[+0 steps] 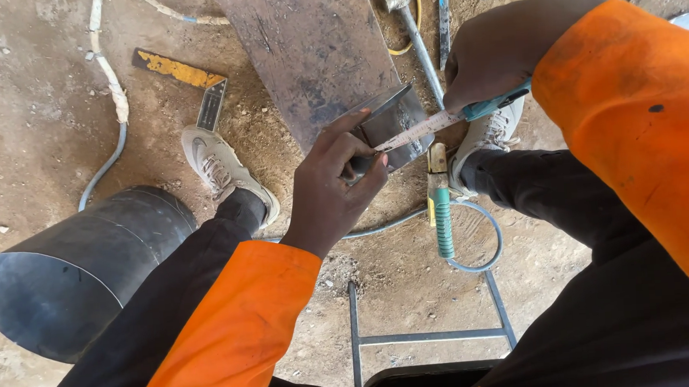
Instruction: The person measures a curved metal piece with a tape measure and marks it with a red marker. They then use a try square to draw straight lines on the metal piece.
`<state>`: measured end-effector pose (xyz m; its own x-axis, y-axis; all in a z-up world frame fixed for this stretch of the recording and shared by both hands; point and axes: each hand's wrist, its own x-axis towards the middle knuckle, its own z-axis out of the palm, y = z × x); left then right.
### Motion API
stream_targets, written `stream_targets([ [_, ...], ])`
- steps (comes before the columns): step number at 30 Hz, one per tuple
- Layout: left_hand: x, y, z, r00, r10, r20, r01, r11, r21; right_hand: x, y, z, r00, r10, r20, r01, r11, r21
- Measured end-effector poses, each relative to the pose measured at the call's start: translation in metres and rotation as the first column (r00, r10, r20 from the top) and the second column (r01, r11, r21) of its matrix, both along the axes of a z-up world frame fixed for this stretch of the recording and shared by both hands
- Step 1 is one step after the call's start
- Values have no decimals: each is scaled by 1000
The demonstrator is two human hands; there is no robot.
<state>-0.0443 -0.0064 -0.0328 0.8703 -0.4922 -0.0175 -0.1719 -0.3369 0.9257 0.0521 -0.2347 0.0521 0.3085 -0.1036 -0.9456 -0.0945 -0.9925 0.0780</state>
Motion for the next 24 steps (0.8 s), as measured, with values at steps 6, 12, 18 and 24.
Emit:
stream_targets([
  [6,-1,-1,1,1000,22,-7,-22,999,24,0,-17,-17,1000,-1,-27,1,1000,3],
  [12,-1,1,2,1000,4,8,-5,999,32,-4,-37,-42,999,-17,47,14,998,53],
  [18,0,4,3,1000,-17,10,17,1000,27,-8,-33,-41,994,-84,68,78,993,93],
  [24,0,5,3,1000,-19,7,18,999,32,-10,-31,-42,992,-70,102,60,994,93],
])
